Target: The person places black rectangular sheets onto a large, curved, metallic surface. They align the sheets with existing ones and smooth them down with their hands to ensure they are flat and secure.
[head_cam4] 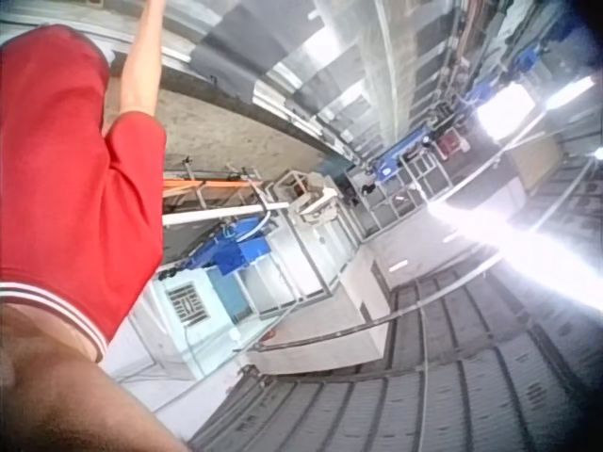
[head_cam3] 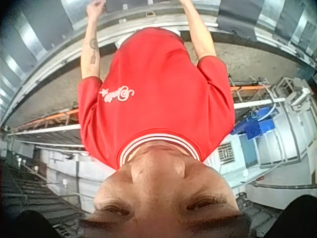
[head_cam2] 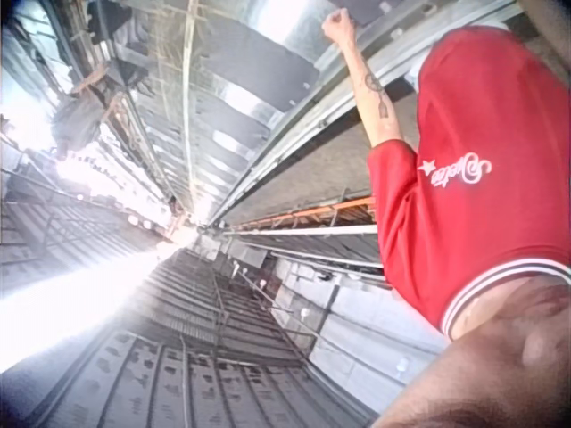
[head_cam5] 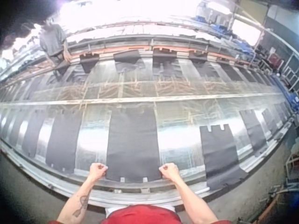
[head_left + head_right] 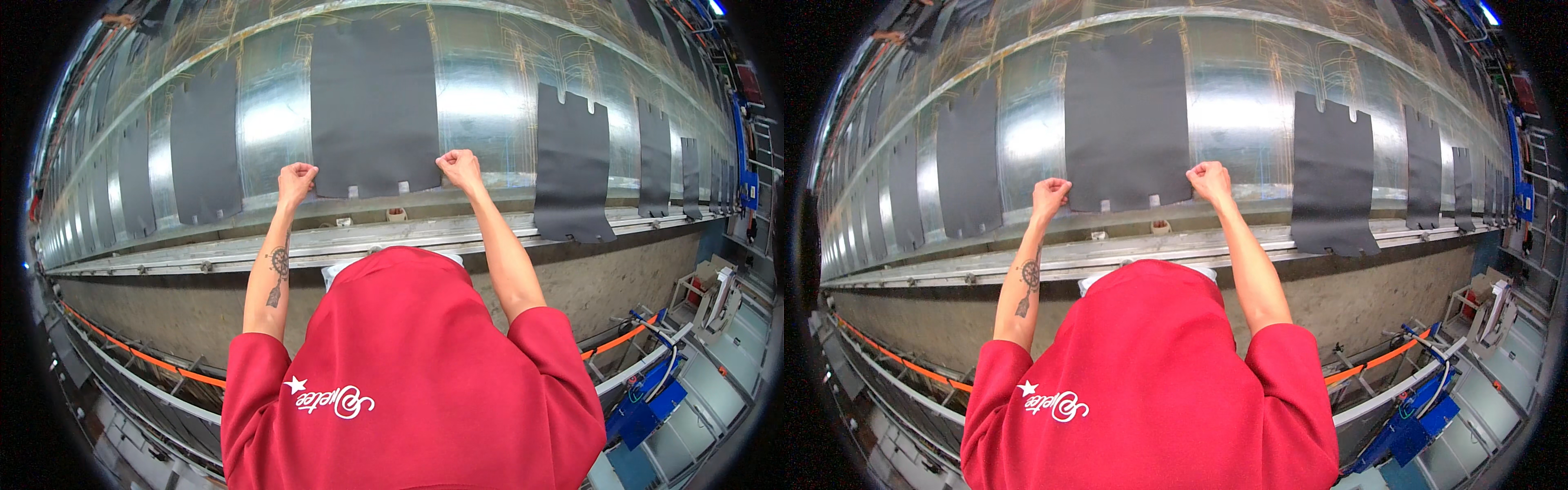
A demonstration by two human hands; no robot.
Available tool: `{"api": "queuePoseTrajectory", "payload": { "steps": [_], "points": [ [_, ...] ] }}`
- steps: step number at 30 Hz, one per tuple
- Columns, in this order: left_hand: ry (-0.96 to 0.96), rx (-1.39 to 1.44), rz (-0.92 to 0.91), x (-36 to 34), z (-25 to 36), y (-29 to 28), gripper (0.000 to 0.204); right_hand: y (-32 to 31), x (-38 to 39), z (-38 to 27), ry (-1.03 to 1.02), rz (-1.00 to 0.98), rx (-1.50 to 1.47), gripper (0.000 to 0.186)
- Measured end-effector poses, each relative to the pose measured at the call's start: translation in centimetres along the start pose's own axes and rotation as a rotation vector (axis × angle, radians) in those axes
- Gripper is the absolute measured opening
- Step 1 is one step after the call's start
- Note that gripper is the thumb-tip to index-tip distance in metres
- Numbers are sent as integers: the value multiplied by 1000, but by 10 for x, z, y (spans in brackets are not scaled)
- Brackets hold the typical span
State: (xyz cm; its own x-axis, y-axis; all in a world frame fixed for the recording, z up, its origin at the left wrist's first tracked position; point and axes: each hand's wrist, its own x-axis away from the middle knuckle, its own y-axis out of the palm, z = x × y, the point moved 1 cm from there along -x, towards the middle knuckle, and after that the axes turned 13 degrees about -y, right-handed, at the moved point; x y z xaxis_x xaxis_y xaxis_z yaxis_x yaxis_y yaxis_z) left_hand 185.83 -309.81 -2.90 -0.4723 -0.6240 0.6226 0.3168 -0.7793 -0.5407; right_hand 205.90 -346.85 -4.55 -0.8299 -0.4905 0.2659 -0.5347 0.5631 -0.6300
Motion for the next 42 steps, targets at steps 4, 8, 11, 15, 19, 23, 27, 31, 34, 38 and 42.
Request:
{"api": "queuePoseTrajectory", "payload": {
  "steps": [4, 8, 11, 15, 19, 23, 27, 31, 34, 38, 42],
  "points": [
    [25, -42, 14, 2, -4, 0, 22, 0, 2, 1, -16, 3, 16, 28],
    [56, -90, 37, 3, -6, 1, 24, -2, 2, 1, 5, -18, 2, 27],
    [79, -107, 48, 0, -12, 1, 25, -2, 2, 0, 1, -13, 2, 27],
    [31, -71, 53, 0, -12, 3, 26, -1, 3, 2, -31, 8, 10, 28],
    [23, -67, 53, -2, -14, 4, 26, 0, 3, 5, -38, 18, -10, 29],
    [32, -48, 69, 0, -14, 6, 25, 0, 3, 3, -37, 21, -16, 30],
    [42, -68, 89, 4, -11, 5, 25, 0, 3, 4, -48, 26, -20, 30],
    [44, -76, 99, 6, -8, 5, 25, -1, 4, 2, -39, 23, -27, 31],
    [44, -73, 98, 6, -8, 5, 25, -2, 5, 1, -28, 14, -31, 30],
    [47, -64, 110, 8, -8, 6, 26, -3, 6, -2, -6, 11, -52, 29],
    [58, -77, 118, 6, -11, 6, 26, -4, 6, -3, -31, 21, -32, 28]
  ]
}}
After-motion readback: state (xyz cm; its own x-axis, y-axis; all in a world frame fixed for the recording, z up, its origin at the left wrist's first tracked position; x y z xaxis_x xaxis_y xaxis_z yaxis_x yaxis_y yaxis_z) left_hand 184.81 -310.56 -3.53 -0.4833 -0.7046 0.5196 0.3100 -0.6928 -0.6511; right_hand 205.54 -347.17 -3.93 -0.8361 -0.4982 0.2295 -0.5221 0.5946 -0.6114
